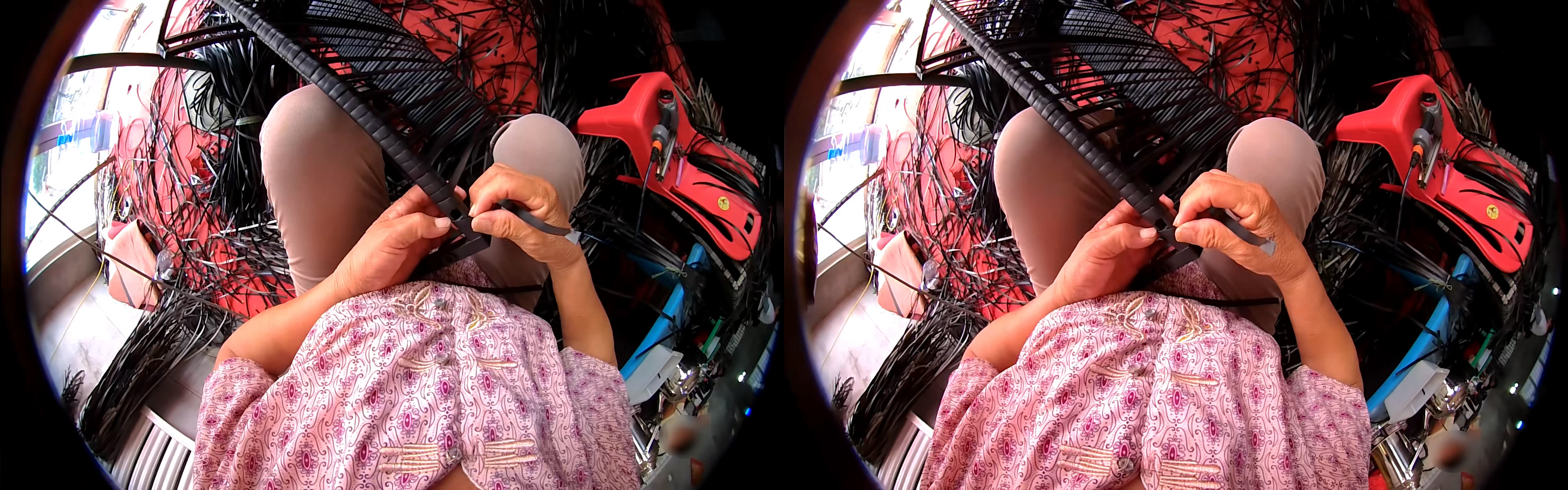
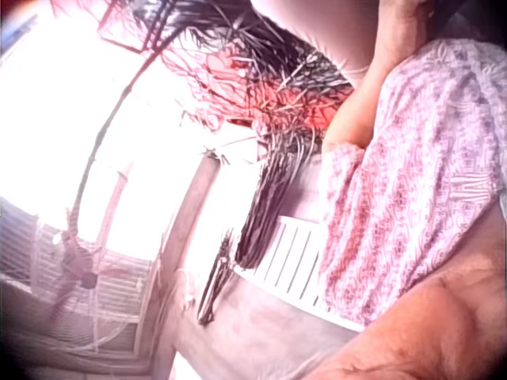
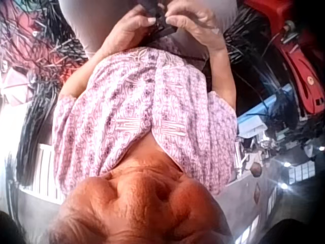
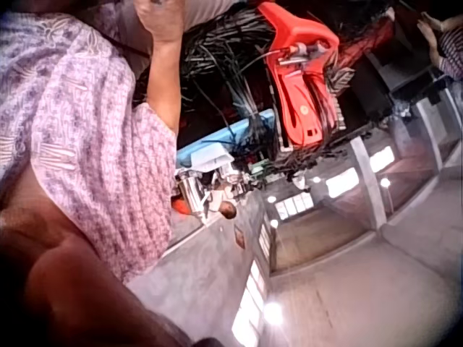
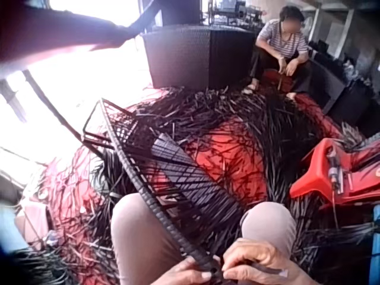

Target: The person weaves black synthetic strips around a metal furniture frame by hand and secures them using a heat gun.

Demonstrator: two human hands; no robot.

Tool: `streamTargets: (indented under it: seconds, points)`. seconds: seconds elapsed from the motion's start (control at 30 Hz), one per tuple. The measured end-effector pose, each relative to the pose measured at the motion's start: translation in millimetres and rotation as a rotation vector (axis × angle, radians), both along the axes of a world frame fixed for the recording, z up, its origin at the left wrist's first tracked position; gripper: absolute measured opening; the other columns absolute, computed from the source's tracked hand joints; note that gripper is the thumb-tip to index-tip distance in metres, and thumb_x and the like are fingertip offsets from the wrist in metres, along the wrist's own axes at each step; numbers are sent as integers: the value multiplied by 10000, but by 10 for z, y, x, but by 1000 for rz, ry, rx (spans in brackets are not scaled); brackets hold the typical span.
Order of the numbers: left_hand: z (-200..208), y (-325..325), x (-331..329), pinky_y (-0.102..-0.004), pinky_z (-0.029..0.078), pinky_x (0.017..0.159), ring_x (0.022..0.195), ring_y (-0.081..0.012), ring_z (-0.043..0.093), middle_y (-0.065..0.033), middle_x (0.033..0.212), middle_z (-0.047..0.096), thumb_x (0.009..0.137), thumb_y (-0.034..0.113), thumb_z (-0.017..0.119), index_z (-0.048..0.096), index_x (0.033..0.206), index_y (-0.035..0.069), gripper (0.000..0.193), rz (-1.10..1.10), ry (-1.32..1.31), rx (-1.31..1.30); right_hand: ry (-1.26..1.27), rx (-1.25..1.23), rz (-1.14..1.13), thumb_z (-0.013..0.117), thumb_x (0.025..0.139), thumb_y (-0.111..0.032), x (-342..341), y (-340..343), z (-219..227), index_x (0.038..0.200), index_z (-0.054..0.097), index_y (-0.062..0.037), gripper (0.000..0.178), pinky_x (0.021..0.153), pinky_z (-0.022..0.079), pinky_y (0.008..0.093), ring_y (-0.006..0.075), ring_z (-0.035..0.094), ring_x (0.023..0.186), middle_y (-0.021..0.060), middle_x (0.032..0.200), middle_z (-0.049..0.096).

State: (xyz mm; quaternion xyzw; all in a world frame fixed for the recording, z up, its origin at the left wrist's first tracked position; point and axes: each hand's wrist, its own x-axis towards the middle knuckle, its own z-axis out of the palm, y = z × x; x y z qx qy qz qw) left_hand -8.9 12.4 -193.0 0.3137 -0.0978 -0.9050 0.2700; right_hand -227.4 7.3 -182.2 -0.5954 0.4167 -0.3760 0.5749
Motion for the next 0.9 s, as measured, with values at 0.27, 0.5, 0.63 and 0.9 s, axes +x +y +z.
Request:
streamTargets:
  seconds: [0.27,0.5,0.63,0.9]
  points:
    - [-99,20,-20,-410,346,1105,1230,-225,498,-99,1266,554,862,67,592,502,1305,34,454,-9,-6,-45,-60,193,7,719,826,-105,6,22,-11,870,635,-37,116,715,450,239,84,559,784,12,855,600]
    - [-114,25,-40,-416,345,1115,1244,-220,495,-101,1280,555,874,60,577,499,1316,32,450,-18,-15,-93,-77,129,-6,712,842,-95,23,8,-56,889,626,-30,118,699,455,233,65,555,763,0,863,587]
    - [-168,35,-39,-415,348,1116,1242,-218,503,-100,1303,551,879,47,566,510,1313,32,439,-15,-12,-124,-182,290,-75,727,816,-60,60,42,-3,882,617,-25,133,738,449,242,91,555,815,24,905,590]
    - [-37,-28,-50,-323,420,998,1079,-159,572,-68,1145,635,859,11,617,583,1199,3,342,-3,-103,-114,197,-73,-342,750,742,-41,255,252,166,855,598,-20,191,744,468,297,187,576,816,82,902,585]
